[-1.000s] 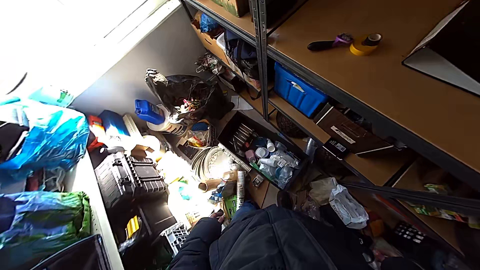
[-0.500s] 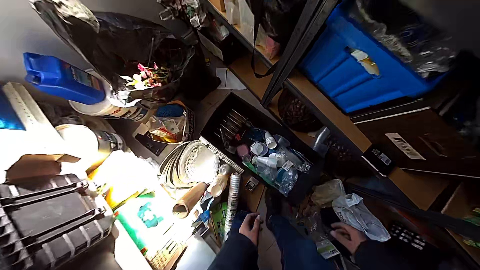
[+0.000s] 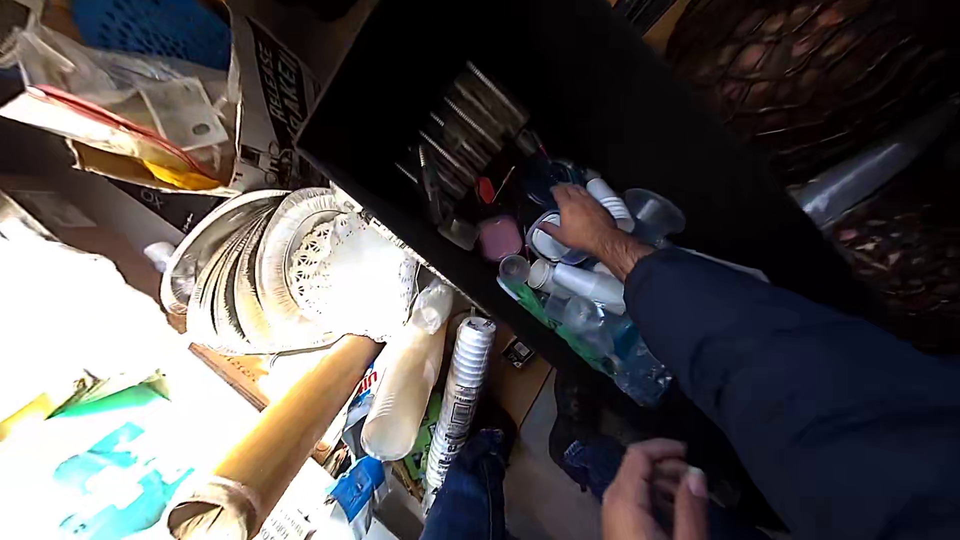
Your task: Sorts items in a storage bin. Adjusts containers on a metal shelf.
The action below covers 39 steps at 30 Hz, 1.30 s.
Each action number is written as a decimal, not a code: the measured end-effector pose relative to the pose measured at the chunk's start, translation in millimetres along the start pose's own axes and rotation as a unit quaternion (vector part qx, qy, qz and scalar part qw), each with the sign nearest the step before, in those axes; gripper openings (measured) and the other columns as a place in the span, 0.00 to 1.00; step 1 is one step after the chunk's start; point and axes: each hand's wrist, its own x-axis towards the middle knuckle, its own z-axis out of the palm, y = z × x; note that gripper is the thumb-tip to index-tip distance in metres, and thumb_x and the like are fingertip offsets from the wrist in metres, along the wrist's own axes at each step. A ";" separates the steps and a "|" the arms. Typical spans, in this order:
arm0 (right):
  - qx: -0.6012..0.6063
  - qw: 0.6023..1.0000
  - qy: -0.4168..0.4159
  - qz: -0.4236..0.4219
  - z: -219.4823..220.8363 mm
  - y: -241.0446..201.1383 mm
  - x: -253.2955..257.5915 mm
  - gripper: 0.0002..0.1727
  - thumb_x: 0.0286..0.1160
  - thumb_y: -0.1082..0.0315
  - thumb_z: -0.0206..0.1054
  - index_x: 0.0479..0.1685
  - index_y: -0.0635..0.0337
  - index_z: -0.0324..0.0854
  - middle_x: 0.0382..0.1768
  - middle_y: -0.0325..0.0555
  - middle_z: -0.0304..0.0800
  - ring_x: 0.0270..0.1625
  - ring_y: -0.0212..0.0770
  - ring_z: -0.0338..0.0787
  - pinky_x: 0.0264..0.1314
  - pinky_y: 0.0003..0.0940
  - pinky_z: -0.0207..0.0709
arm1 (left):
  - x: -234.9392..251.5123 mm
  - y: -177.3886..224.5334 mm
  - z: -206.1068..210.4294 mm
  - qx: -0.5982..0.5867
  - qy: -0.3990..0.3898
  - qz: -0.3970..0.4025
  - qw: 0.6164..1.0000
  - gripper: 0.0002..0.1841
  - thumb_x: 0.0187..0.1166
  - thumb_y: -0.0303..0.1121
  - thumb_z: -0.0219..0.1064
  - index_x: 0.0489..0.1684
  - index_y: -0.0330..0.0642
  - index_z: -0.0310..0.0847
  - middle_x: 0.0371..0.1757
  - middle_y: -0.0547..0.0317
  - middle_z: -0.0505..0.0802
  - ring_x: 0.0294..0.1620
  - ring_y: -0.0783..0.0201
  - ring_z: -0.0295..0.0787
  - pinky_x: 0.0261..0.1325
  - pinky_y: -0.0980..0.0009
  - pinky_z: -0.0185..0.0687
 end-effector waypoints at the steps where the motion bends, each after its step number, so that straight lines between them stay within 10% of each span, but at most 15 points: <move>1: -0.021 0.999 -0.013 0.030 10.6 -1.7 16.0 0.52 0.66 0.41 0.77 0.85 0.69 0.64 0.86 0.71 0.62 0.89 0.69 0.61 0.87 0.67 0.58 | -1.3 -6.7 -1.9 0.009 0.000 -0.011 1.000 0.18 0.86 0.34 0.63 0.66 0.29 0.81 0.50 0.50 0.95 0.45 0.64 0.94 0.53 0.62 0.92; 4: -0.046 0.990 -0.038 0.125 30.9 -12.0 45.0 0.59 0.67 0.36 0.70 0.94 0.64 0.49 0.93 0.70 0.43 0.94 0.72 0.44 0.89 0.76 0.42 | 0.5 -25.1 -12.0 0.060 0.021 -0.081 0.995 0.21 0.86 0.44 0.63 0.65 0.36 0.84 0.50 0.58 0.96 0.45 0.67 0.94 0.53 0.63 0.92; 8: 0.037 0.998 -0.042 0.032 41.7 -50.2 11.7 0.34 0.74 0.48 0.68 0.77 0.57 0.78 0.68 0.64 0.86 0.71 0.69 0.83 0.79 0.79 0.59 | 1.2 -8.5 -9.1 0.017 0.031 -0.104 0.994 0.17 0.87 0.35 0.63 0.65 0.32 0.81 0.47 0.53 0.96 0.42 0.66 0.93 0.51 0.64 0.91; 12: 0.058 0.984 -0.010 -0.167 38.2 -55.9 -23.5 0.25 0.81 0.46 0.65 0.70 0.47 0.86 0.79 0.43 0.81 0.84 0.50 0.75 0.91 0.63 0.54 | 6.1 1.5 -8.3 -0.004 -0.003 -0.083 0.997 0.17 0.88 0.32 0.62 0.66 0.29 0.80 0.48 0.50 0.95 0.43 0.64 0.94 0.53 0.63 0.91; 15: 0.022 0.989 0.147 -0.021 2.3 -6.9 -27.5 0.33 0.74 0.50 0.72 0.77 0.57 0.78 0.81 0.60 0.75 0.83 0.65 0.72 0.83 0.67 0.64 | 6.3 -3.5 -13.2 0.001 0.006 -0.092 0.996 0.16 0.88 0.33 0.62 0.66 0.31 0.80 0.47 0.52 0.95 0.42 0.65 0.94 0.51 0.64 0.91; 18: -0.067 0.986 0.038 0.145 -10.4 52.0 -23.1 0.53 0.58 0.52 0.84 0.90 0.57 0.63 0.81 0.78 0.65 0.77 0.80 0.71 0.73 0.78 0.66 | 5.1 -6.6 -15.8 -0.008 0.008 -0.111 0.994 0.16 0.88 0.32 0.61 0.65 0.31 0.80 0.46 0.52 0.95 0.43 0.64 0.94 0.52 0.64 0.90; 23: -0.044 0.976 0.034 0.212 -34.3 38.2 -68.9 0.50 0.52 0.47 0.80 0.86 0.44 0.69 0.68 0.62 0.85 0.66 0.69 0.86 0.55 0.74 0.79 | 8.0 -1.0 -16.9 -0.039 0.010 -0.123 0.992 0.16 0.88 0.33 0.61 0.66 0.32 0.80 0.48 0.52 0.95 0.45 0.62 0.94 0.54 0.62 0.91; 26: 0.042 0.966 -0.064 0.245 -49.9 0.3 -130.7 0.46 0.53 0.35 0.80 0.76 0.46 0.78 0.54 0.62 0.91 0.54 0.67 0.91 0.49 0.76 0.80 | 13.6 5.2 -17.4 -0.052 0.017 -0.117 0.992 0.15 0.89 0.33 0.61 0.66 0.32 0.80 0.48 0.52 0.95 0.45 0.61 0.94 0.53 0.63 0.91; 30: 0.108 0.929 -0.301 0.184 -44.9 -13.5 -164.5 0.43 0.62 0.19 0.63 0.60 0.45 0.92 0.52 0.49 0.95 0.59 0.54 0.92 0.64 0.70 0.79 | 19.7 9.9 -20.3 -0.053 0.026 -0.117 0.991 0.15 0.89 0.32 0.60 0.65 0.33 0.81 0.48 0.52 0.95 0.45 0.62 0.94 0.51 0.65 0.90; 33: 0.164 0.965 -0.026 0.201 -38.2 5.9 -127.9 0.34 0.82 0.35 0.58 0.37 0.60 0.89 0.33 0.57 0.90 0.41 0.61 0.91 0.45 0.70 0.80 | 20.4 6.7 -27.9 -0.046 0.031 -0.120 0.991 0.15 0.89 0.31 0.60 0.65 0.32 0.80 0.48 0.51 0.95 0.45 0.62 0.94 0.52 0.65 0.90; 35: 0.164 0.964 0.097 0.184 -23.2 32.4 -73.7 0.24 0.85 0.48 0.61 0.53 0.61 0.88 0.43 0.57 0.93 0.49 0.59 0.92 0.54 0.66 0.83 | 18.6 0.5 -34.9 -0.038 0.031 -0.125 0.991 0.15 0.89 0.31 0.60 0.65 0.31 0.80 0.48 0.51 0.95 0.44 0.63 0.94 0.52 0.66 0.90; 37: 0.084 0.985 0.052 0.138 2.7 61.9 -17.6 0.24 0.81 0.54 0.66 0.67 0.62 0.83 0.60 0.59 0.90 0.69 0.60 0.86 0.76 0.63 0.74 | 17.8 -4.4 -44.0 -0.023 0.026 -0.137 0.990 0.15 0.89 0.32 0.59 0.66 0.32 0.79 0.48 0.52 0.95 0.44 0.63 0.93 0.51 0.66 0.89; 39: -0.058 0.992 -0.041 0.108 25.7 66.9 18.9 0.28 0.73 0.59 0.72 0.73 0.59 0.79 0.65 0.61 0.87 0.75 0.64 0.80 0.77 0.68 0.67 | 18.1 -5.7 -53.0 -0.008 0.029 -0.145 0.989 0.15 0.89 0.32 0.59 0.66 0.31 0.79 0.48 0.52 0.95 0.44 0.63 0.93 0.50 0.66 0.89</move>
